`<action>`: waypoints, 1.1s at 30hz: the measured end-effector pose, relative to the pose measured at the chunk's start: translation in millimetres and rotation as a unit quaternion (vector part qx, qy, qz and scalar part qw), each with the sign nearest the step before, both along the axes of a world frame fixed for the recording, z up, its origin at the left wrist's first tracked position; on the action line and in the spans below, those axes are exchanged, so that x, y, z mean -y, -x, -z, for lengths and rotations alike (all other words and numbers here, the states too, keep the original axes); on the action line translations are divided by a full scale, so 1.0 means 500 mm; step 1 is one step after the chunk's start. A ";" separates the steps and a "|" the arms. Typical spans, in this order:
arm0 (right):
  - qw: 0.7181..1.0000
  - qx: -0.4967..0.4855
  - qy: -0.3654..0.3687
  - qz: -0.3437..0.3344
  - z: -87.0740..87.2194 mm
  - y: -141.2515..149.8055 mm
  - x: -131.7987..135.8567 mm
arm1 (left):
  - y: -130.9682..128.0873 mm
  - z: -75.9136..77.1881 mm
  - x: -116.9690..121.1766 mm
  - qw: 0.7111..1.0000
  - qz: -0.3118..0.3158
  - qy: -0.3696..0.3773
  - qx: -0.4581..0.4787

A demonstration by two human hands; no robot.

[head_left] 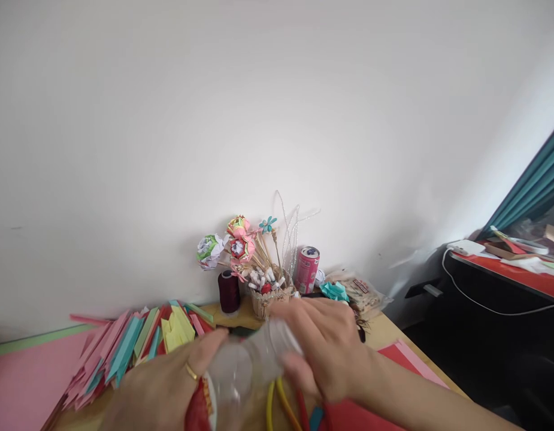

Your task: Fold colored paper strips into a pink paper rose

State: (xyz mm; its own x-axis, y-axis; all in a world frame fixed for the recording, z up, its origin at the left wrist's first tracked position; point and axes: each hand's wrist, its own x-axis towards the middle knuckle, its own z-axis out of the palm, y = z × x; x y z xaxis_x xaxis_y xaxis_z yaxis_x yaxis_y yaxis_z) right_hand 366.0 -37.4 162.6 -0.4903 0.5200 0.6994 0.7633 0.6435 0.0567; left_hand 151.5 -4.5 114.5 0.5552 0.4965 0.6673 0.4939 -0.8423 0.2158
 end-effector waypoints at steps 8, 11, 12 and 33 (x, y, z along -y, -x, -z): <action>0.984 0.022 -0.145 -0.098 -0.008 0.000 -0.021 | 0.017 -0.047 -0.012 0.960 0.046 0.249 -0.116; 0.962 0.022 -0.233 -0.140 0.003 0.001 -0.037 | 0.012 -0.049 -0.011 0.972 0.050 0.191 -0.125; 0.967 0.029 -0.219 -0.125 0.004 0.002 -0.040 | 0.008 -0.042 -0.013 0.982 0.038 0.146 -0.110; 0.921 -0.236 0.294 0.100 0.038 -0.071 -0.032 | 0.002 0.082 -0.200 0.720 -0.129 0.262 0.629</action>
